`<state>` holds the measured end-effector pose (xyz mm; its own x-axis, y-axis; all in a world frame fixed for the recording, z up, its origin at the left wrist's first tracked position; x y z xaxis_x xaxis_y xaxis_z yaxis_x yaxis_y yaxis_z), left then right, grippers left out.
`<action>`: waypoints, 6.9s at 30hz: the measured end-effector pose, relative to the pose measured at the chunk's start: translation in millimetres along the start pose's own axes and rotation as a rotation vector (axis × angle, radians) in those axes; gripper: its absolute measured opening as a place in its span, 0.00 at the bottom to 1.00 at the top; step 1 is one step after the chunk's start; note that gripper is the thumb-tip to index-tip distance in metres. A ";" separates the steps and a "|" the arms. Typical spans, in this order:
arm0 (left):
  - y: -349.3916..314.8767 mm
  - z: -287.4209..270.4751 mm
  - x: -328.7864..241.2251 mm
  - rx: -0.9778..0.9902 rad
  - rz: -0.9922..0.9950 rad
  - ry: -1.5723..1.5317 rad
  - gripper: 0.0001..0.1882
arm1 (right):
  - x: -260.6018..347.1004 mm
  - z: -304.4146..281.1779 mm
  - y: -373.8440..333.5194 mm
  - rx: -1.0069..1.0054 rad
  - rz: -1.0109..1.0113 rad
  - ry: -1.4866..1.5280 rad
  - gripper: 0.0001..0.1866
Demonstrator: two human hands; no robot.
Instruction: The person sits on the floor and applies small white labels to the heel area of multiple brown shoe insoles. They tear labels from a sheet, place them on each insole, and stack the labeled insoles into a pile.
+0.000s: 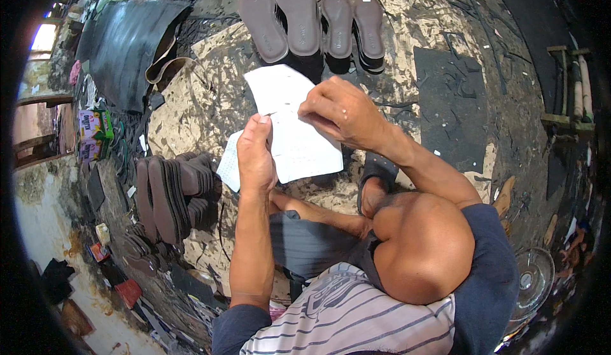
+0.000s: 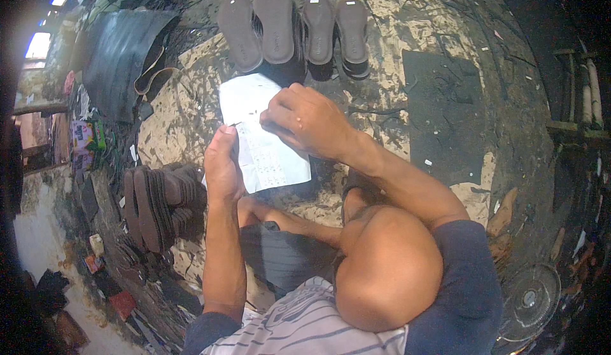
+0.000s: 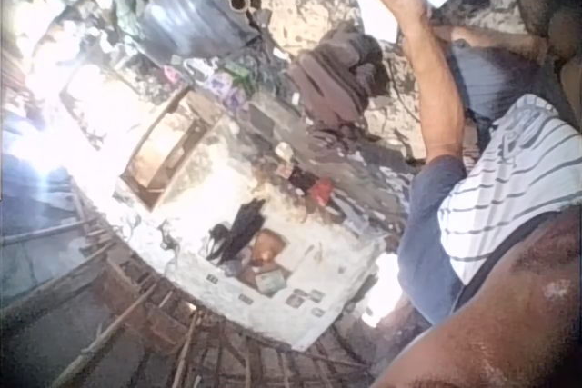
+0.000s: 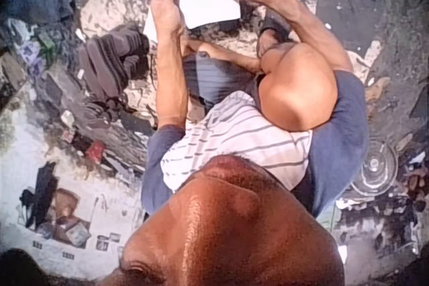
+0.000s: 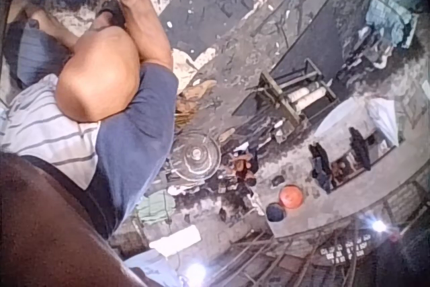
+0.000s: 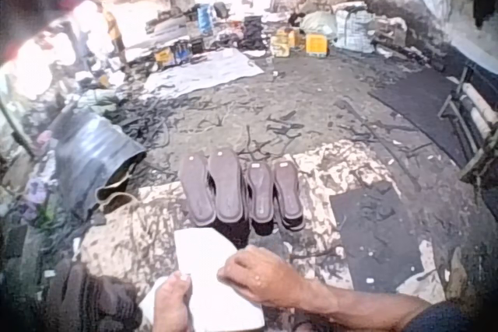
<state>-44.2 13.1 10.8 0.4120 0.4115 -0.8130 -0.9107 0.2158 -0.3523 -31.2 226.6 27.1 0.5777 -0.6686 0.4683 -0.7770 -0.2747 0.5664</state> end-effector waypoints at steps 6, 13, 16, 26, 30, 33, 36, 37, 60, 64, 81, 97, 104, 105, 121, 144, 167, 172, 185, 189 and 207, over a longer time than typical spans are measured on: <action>-3.0 2.0 -6.7 0.043 -0.059 -0.132 0.14 | 1.2 -7.2 -1.2 0.098 -0.055 0.090 0.11; 0.7 -4.9 -7.5 0.029 -0.058 -0.127 0.14 | -5.3 -8.2 -8.6 0.024 0.004 0.103 0.16; 0.6 -2.0 -5.3 0.030 -0.054 -0.148 0.15 | -3.9 -10.0 -7.2 -0.041 0.081 0.036 0.16; -3.2 9.3 -4.0 0.091 -0.090 -0.219 0.16 | 3.0 2.9 -9.6 0.055 0.250 0.192 0.09; -3.6 10.3 -3.3 0.077 -0.093 -0.222 0.16 | -1.0 4.0 -11.4 0.066 0.201 0.215 0.09; -2.9 8.7 -1.6 0.085 -0.099 -0.235 0.16 | 0.2 -0.6 -12.4 0.090 0.149 0.222 0.10; -1.7 4.9 -0.6 0.092 -0.117 -0.265 0.17 | 4.8 -3.0 -12.4 0.088 0.093 0.199 0.13; -1.3 4.5 -0.4 0.081 -0.115 -0.267 0.17 | 5.9 -3.4 -12.5 0.081 0.068 0.183 0.13; -5.1 19.0 0.1 0.094 -0.085 -0.294 0.17 | 1.1 -4.2 -7.0 0.103 0.416 0.387 0.11; -4.1 15.8 1.0 0.074 -0.082 -0.282 0.17 | 4.4 -12.3 -6.6 0.089 0.367 0.397 0.11; -8.2 13.6 27.0 -0.124 0.104 0.036 0.12 | 14.0 13.9 -1.1 0.038 0.277 0.114 0.09; -41.3 -131.4 -17.6 -0.375 0.131 -0.235 0.13 | -103.6 129.5 -99.0 0.095 1.273 0.623 0.16; -39.2 -160.2 -3.1 -0.344 0.185 -0.099 0.19 | -75.7 167.4 -101.9 0.203 1.283 0.068 0.17; -37.3 -159.6 -2.3 -0.371 0.191 -0.086 0.19 | -72.6 171.5 -100.3 0.186 1.297 0.061 0.17; -24.9 -151.9 -2.0 -0.326 0.176 -0.146 0.17 | -50.1 163.6 -121.6 0.258 0.701 -0.291 0.31; -38.1 25.1 162.7 -0.011 0.386 1.061 0.47 | -38.2 76.1 -158.5 0.099 1.063 1.055 0.33; -195.1 -285.0 -124.2 -1.306 0.568 0.975 0.49 | -266.9 19.0 -102.0 -0.240 1.097 0.156 0.39; -190.5 -317.4 -89.0 -0.914 -0.021 0.042 0.69 | -255.4 -1.0 -135.7 -0.376 1.005 0.207 0.33; -177.3 -153.1 -106.4 -0.644 0.583 0.698 0.61 | -27.5 7.5 0.3 0.089 0.525 0.559 0.33; -166.5 -82.7 -70.0 -0.186 0.430 0.909 0.63 | 67.5 33.9 13.5 0.788 0.108 0.627 0.61; -165.4 -366.7 -111.9 -1.321 0.534 0.059 0.58 | -17.0 65.0 -71.8 0.374 1.029 0.992 0.51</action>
<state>49.1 -393.4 -10.0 0.0442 0.1353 -0.9898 -0.3265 -0.9344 -0.1423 -1.5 212.7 -65.7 -0.4437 0.0177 0.8960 -0.8707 -0.2450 -0.4264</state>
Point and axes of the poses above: each hand's wrist, its own y-axis towards the middle knuckle, its own z-axis out of the palm, x = y × z, the point moved 2 cm from there along y, towards the middle knuckle, and after that the axes turned 5 degrees about -y, right-handed, at the moved point
